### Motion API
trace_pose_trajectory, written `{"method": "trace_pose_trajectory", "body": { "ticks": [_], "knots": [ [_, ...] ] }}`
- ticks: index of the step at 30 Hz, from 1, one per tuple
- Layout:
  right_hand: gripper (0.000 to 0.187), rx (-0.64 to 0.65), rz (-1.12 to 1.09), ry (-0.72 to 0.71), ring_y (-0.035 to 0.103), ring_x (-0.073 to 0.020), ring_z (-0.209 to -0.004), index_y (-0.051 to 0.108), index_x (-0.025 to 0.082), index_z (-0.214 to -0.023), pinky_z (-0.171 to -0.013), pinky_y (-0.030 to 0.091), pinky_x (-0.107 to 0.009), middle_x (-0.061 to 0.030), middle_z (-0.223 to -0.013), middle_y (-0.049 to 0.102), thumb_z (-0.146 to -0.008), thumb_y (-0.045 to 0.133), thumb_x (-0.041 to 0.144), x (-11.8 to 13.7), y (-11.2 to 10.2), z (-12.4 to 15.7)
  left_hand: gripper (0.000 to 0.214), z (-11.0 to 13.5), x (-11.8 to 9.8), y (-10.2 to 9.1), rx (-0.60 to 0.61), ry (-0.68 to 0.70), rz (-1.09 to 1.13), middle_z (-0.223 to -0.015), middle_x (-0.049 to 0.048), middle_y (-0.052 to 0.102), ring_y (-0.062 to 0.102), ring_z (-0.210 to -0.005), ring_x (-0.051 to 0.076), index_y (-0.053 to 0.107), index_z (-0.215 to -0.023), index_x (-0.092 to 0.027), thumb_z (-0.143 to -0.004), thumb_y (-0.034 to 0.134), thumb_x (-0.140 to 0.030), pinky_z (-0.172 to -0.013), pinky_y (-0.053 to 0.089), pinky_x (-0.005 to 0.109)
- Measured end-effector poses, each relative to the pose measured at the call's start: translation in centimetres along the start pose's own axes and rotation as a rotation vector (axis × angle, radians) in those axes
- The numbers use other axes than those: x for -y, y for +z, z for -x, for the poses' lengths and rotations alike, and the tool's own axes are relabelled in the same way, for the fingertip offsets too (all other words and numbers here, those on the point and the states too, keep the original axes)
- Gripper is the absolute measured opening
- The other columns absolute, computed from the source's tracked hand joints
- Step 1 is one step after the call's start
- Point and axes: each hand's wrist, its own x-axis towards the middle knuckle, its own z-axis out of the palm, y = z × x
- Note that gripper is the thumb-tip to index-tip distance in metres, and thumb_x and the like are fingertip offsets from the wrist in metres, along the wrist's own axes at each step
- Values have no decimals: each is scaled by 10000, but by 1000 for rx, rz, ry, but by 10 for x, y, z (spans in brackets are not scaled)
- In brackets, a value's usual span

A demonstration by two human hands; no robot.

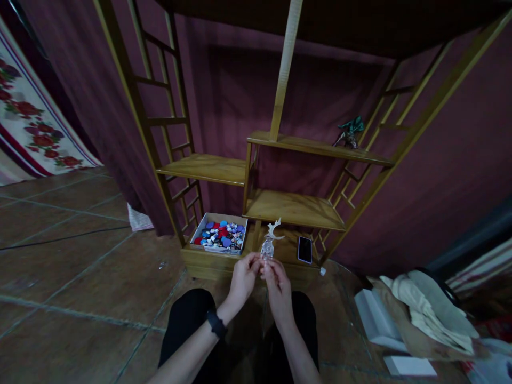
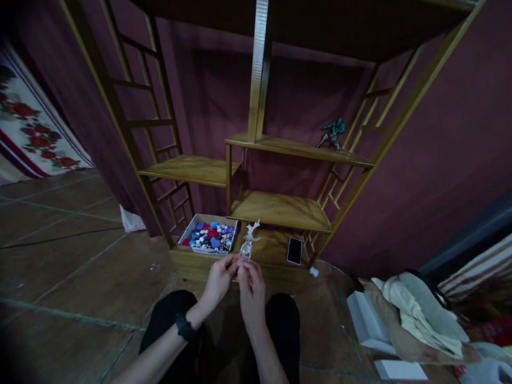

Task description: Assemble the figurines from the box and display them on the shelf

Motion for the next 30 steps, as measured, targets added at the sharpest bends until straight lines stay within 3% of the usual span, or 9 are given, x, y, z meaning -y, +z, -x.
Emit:
{"method": "trace_pose_trajectory", "body": {
  "ticks": [4,8,10,16,22,30],
  "knots": [
    [238,-14,-8,5,602,-152,-813,566,209,-1008,-731,486,-285,-46,-955,632,-850,437,333,0,0,6,178,-2,-1,4,29,-98,293,-655,17,624,537,-569,109,614,-759,-130,-681,626,-290,-536,422,203],
    [290,-54,-4,48,606,-133,-687,524,216,-1087,-610,496,-254,-45,-961,644,-822,488,329,-11,-1,6,299,1,-5,5,125,-195,457,-589,-2,585,466,-453,77,612,-749,-121,-643,667,-395,-463,401,202],
    [291,-55,32,45,601,-131,-667,558,224,-1082,-591,492,-249,-43,-956,651,-819,489,329,-12,-3,4,336,2,-7,4,149,-233,492,-628,12,602,490,-479,82,616,-771,-117,-642,670,-422,-482,414,206],
    [209,-62,142,-77,590,-154,-848,656,235,-939,-748,471,-261,-38,-925,621,-819,494,290,-2,-9,1,298,5,-7,3,134,-281,563,-722,21,625,527,-566,84,624,-794,-127,-628,707,-360,-552,431,203],
    [161,-93,225,-97,575,-139,-788,652,226,-872,-704,455,-243,-24,-862,587,-803,520,288,1,-14,1,328,7,-6,6,162,-327,610,-754,43,634,549,-609,97,654,-886,-121,-628,716,-314,-582,438,205],
    [143,-105,336,-97,534,-122,-672,631,218,-775,-632,421,-233,-1,-763,551,-792,542,329,4,-15,7,270,11,-12,7,141,-445,725,-765,23,636,578,-661,90,668,-840,-141,-599,745,-234,-620,453,187]
  ]
}}
